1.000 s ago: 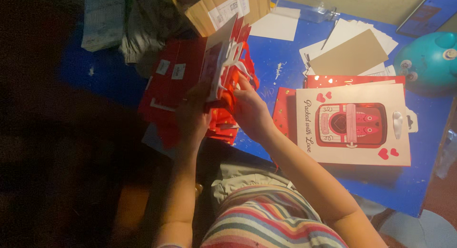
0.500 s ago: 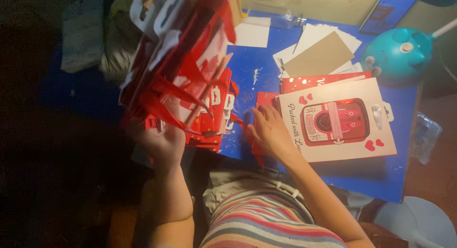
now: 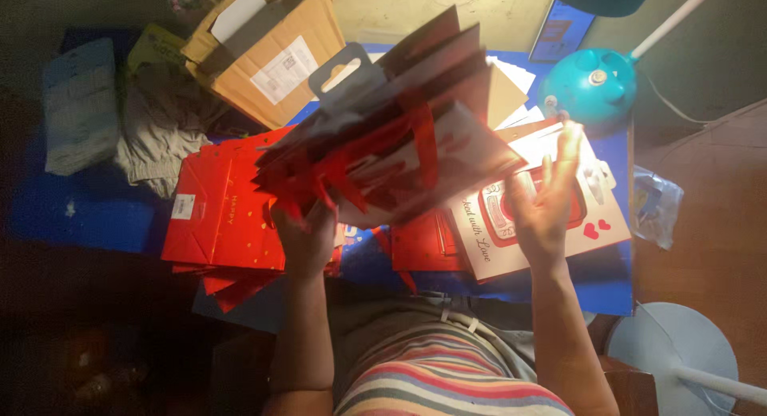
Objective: The person assembles red Valentine's Day gift bags by inserting the flat bag bodies into their white plastic handles and then stacking the finished bags. The person handles multiple red bags and white handles, working at a blue table.
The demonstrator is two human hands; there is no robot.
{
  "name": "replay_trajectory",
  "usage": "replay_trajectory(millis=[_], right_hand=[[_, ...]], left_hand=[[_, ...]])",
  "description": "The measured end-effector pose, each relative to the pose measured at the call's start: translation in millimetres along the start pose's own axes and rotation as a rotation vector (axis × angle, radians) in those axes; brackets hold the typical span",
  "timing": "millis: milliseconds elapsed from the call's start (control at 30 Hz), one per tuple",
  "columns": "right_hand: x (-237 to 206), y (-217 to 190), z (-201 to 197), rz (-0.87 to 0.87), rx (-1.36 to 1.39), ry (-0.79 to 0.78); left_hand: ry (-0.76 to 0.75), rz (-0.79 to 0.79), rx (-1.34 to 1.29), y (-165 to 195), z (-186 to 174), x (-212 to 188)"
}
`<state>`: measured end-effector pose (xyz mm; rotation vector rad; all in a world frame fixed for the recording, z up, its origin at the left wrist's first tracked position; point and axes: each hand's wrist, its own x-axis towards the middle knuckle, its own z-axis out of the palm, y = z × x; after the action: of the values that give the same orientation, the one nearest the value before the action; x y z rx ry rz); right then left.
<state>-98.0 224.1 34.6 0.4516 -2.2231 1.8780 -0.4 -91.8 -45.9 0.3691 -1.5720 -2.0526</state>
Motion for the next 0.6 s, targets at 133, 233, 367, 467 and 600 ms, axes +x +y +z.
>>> replay_trajectory(millis=[133, 233, 367, 467, 600], right_hand=[[-1.0, -8.2, 4.6, -0.171, -0.352, -0.248], [-9.0, -14.8, 14.0, 0.479, -0.339, -0.618], [-22.5, -27.4, 14.1, 0.446, 0.317, -0.397], [-27.8, -29.9, 19.7, 0.125, 0.064, -0.242], [-24.8, -19.5, 28.9, -0.023, -0.430, -0.194]], left_hand=[[-0.036, 0.234, -0.058, 47.5, 0.0, -7.1], [-0.042, 0.354, 0.063, 75.5, -0.5, -17.9], [-0.085, 0.274, 0.215, 55.4, 13.3, -15.2], [-0.056, 0.200, 0.352, 19.5, 26.6, -4.5], [0.091, 0.393, 0.444, -4.3, 35.5, 2.8]])
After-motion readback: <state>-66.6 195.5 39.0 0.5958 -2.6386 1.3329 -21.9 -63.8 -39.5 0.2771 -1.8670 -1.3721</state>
